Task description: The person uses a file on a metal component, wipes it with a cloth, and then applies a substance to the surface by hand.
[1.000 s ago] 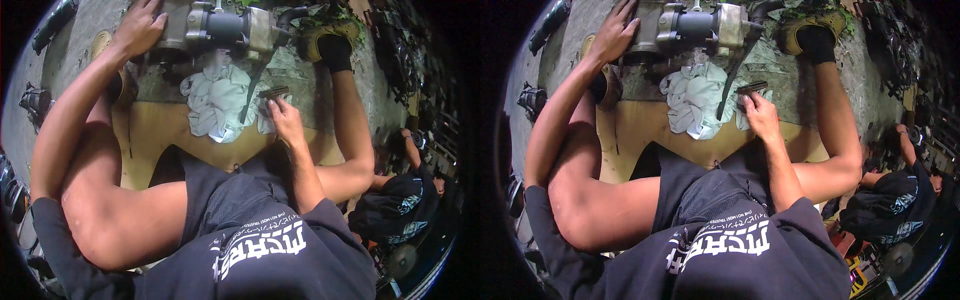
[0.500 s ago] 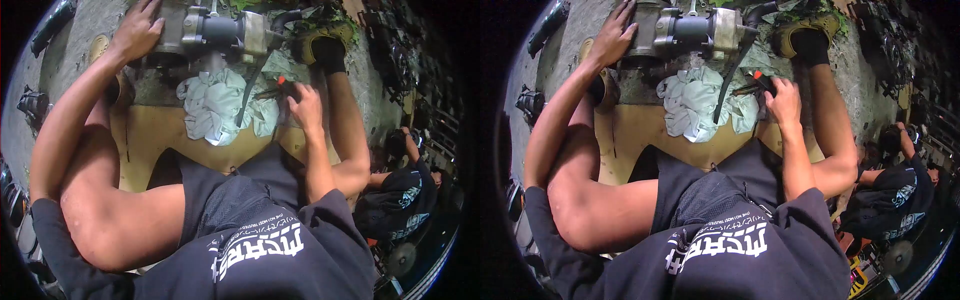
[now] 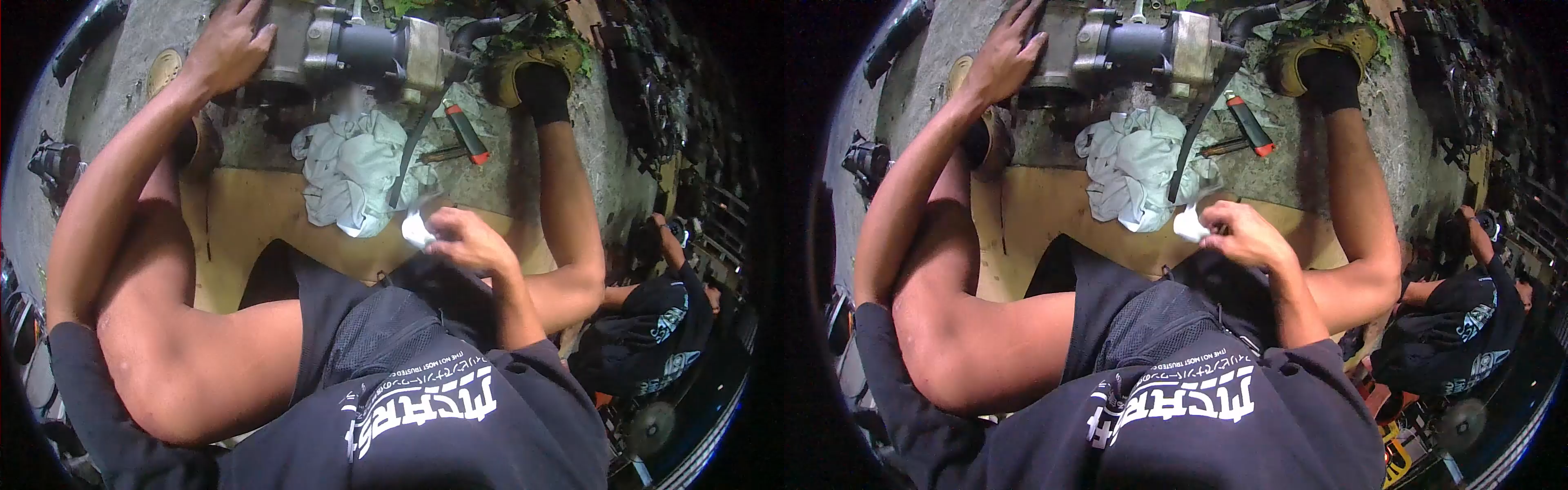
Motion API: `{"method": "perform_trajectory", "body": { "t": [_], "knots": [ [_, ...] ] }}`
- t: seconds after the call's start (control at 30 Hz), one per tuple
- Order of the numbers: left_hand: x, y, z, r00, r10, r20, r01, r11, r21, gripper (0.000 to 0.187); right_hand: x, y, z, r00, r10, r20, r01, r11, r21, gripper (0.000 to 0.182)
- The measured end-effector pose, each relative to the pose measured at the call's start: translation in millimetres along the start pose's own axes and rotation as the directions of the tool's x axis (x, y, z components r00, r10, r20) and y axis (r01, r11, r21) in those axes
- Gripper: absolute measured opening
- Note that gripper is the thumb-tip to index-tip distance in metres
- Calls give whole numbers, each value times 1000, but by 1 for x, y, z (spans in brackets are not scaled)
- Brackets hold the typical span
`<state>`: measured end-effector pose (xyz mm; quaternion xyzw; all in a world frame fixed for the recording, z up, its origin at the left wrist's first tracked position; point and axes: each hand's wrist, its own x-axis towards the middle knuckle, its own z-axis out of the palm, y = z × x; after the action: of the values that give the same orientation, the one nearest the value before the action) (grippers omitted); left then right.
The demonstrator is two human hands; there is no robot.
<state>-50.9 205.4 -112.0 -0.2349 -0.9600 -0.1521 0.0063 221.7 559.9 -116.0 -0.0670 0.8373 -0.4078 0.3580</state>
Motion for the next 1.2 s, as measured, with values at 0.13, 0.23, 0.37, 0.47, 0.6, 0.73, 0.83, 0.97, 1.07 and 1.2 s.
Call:
{"method": "perform_trajectory", "body": {
  "t": [0.13, 0.23, 0.37, 0.47, 0.6, 0.73, 0.83, 0.97, 1.07, 1.2],
  "knots": [
    [2, -23, 12, 922, 377, 86, -362, 763, 536, 65, -18, -24, -32, 988, 122, -91, -54, 843, 536, 26],
    [4, -12, 7, 987, 160, -17, -156, 976, 151, 65, -8, -34, -64, 905, 38, -424, 286, 684, 671, 24],
    [6, -5, 7, 999, -36, 20, 36, 999, -2, 65, 23, -50, -104, 681, 78, -729, 483, 699, 527, 25],
    [8, -28, 28, 987, 113, -117, -102, 991, 90, 61, 66, -65, -114, 503, 56, -862, 460, 828, 322, 22],
    [7, -19, 25, 991, 73, -116, -68, 997, 49, 61, 121, -55, -112, 515, -200, -833, 297, 954, -46, 26],
    [6, -15, 23, 991, 56, -123, -49, 997, 55, 61, 148, -46, -88, 567, -390, -725, 139, 913, -383, 24],
    [3, -12, 22, 988, 50, -147, -43, 998, 51, 61, 144, -45, -81, 563, -470, -680, 125, 861, -492, 27],
    [2, -10, 22, 989, 29, -142, -19, 998, 67, 61, 137, -50, -84, 560, -480, -675, 105, 850, -516, 34],
    [3, -14, 21, 989, 70, -130, -62, 996, 68, 61, 147, -36, -88, 560, -508, -654, 217, 852, -476, 26],
    [3, -14, 23, 991, 57, -123, -50, 997, 60, 61, 160, -37, -107, 566, -577, -589, 259, 803, -538, 22]
  ]
}}
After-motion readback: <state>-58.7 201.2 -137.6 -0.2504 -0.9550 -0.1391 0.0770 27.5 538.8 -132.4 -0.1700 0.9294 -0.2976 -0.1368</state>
